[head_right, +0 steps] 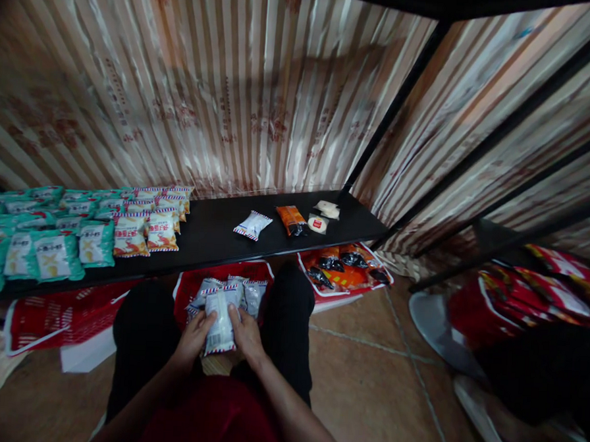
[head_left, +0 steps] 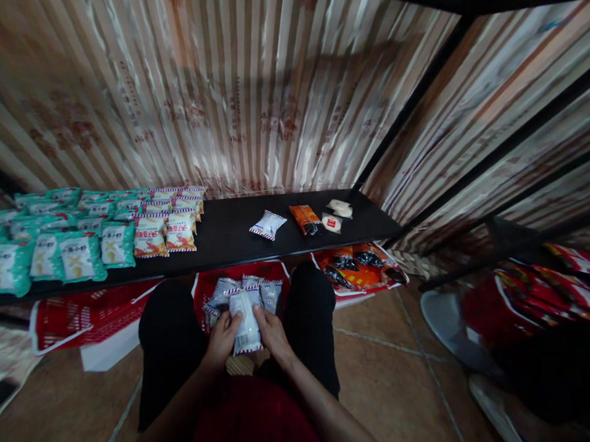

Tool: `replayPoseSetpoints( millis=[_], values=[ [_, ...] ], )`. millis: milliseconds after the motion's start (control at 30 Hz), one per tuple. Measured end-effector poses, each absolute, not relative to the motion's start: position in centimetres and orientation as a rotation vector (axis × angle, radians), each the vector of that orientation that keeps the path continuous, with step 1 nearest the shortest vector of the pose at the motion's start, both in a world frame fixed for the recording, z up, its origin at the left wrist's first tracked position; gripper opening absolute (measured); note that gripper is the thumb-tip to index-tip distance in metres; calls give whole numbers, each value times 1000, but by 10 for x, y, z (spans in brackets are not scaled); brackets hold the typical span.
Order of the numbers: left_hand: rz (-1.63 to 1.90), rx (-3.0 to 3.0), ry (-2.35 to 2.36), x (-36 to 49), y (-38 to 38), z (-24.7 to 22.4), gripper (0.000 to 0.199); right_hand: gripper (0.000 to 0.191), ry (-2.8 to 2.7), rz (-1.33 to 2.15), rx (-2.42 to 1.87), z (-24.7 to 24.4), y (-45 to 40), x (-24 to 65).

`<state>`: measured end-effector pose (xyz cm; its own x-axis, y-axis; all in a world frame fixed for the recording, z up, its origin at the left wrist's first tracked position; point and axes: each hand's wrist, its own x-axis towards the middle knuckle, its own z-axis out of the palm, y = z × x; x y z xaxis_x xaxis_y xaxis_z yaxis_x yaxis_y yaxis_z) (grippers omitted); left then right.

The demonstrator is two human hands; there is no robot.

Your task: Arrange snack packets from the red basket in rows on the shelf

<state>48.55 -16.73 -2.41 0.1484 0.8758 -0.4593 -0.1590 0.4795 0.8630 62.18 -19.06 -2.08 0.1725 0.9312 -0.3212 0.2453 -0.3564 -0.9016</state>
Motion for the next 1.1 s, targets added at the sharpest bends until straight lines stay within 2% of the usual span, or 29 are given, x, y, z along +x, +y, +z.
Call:
replayPoseSetpoints(
  millis=[267, 500, 667, 933, 1100],
  values=[
    [964, 776, 1197, 488, -141, -32, 63, 68, -1108, 1219, -1683, -11, -164, 621],
    [961, 876, 1168, 495, -102, -4, 56, 55, -1047, 1298, -1433, 16, -130, 631],
    [961, 942, 1218, 500, -79, 11, 52, 57, -956, 1323, -1368, 23, -110, 635],
    [1018, 964, 1341, 493, -62, 10, 49, 63, -641, 1454, -1198, 14, -97, 624],
    [1014, 962, 1360, 490, -61, 5, 46, 54, -487, 1425, -1228, 16, -95, 617]
  ],
)
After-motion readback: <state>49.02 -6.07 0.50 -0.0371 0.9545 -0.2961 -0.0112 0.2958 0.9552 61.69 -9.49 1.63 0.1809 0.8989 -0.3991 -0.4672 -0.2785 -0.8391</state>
